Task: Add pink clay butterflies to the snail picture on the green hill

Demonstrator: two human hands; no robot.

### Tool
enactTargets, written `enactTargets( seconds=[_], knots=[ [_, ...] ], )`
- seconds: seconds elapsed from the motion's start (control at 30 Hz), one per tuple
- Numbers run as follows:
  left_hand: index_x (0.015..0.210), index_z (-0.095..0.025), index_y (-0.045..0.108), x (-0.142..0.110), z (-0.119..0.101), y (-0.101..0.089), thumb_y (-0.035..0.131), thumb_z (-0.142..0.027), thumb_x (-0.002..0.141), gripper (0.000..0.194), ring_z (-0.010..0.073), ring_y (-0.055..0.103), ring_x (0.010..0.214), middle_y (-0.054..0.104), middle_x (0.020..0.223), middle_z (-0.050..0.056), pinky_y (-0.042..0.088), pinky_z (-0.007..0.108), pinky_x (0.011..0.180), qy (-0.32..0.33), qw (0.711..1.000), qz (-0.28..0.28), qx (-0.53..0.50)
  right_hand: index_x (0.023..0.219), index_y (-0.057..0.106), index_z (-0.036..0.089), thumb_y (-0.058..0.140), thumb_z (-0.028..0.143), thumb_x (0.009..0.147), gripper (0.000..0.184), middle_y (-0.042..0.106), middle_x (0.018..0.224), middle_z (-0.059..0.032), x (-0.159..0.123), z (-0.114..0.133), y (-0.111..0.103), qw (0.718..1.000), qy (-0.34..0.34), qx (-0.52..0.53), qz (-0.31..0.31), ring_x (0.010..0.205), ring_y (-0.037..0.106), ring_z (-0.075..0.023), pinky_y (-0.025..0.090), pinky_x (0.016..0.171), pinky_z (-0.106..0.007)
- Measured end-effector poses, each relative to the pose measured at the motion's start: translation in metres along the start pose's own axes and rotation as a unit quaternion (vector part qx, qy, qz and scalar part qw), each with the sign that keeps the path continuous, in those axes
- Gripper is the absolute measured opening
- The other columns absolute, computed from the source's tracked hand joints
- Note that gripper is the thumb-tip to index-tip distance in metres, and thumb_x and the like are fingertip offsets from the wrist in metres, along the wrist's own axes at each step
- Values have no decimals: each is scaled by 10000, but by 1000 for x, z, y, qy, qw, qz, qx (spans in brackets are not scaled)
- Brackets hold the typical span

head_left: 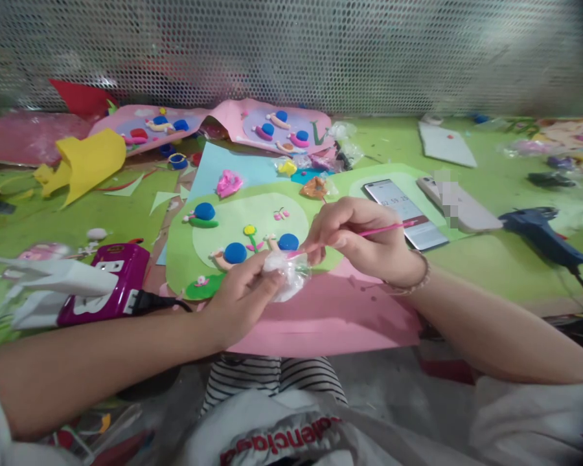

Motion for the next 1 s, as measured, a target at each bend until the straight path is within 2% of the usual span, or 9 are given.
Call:
enactTargets(
  seconds=[0.1,0.27,0.4,0.5,0.73,0.9,1.0],
  knots=[
    [899,-198,586,1,-1,-1,501,-391,919,212,96,476,651,539,728,-24,397,181,592,3,1000,-6,15,766,573,135,565,266,879,174,651,654,-17,-1,-1,1,1000,8,-2,-3,583,660,-84,538,526,-177],
    [916,-202,588,0,0,-1,490,-391,924,213,107,487,658,551,727,-13,416,193,594,-13,1000,-6,-1,731,553,153,560,344,874,239,668,681,-26,-4,-17,0,994,83,54,-42,560,652,-84,530,498,-181],
    [891,-207,568,-3,7,1,497,-461,909,264,81,379,486,458,594,-44,334,185,443,-49,998,4,-26,722,516,166,575,382,861,263,666,685,-11,-6,-31,0,982,131,114,-71,522,632,-72,505,460,-168],
    [878,-207,542,-4,10,2,500,-491,900,288,63,345,440,420,580,-57,294,169,392,-66,996,8,-56,713,510,167,587,405,848,284,655,669,6,-7,-37,0,972,160,145,-89,510,617,-55,497,460,-148],
    [882,-200,531,-4,13,4,516,-500,890,301,50,354,422,425,574,-63,302,151,377,-84,992,6,-92,712,519,163,588,396,853,281,639,662,19,-7,-41,1,961,180,183,-104,509,604,-42,501,472,-136],
    [876,-196,526,-2,11,4,521,-513,882,317,55,349,410,425,557,-64,298,163,371,-83,993,1,-89,695,505,169,616,437,817,314,640,651,18,-7,-40,-1,965,179,156,-112,499,600,-48,499,463,-142],
    [877,-191,541,-1,10,2,529,-508,878,317,63,370,444,458,591,-51,324,171,397,-79,994,-9,-80,706,514,172,606,420,829,292,645,665,12,-7,-36,-3,971,155,139,-115,513,612,-55,508,477,-152]
  ],
)
Point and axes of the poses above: each hand's wrist, its own x-axis towards the middle knuckle, its own y-axis out of the palm, z = x × y, the point moved 8 cm from there along x, towards the middle knuckle
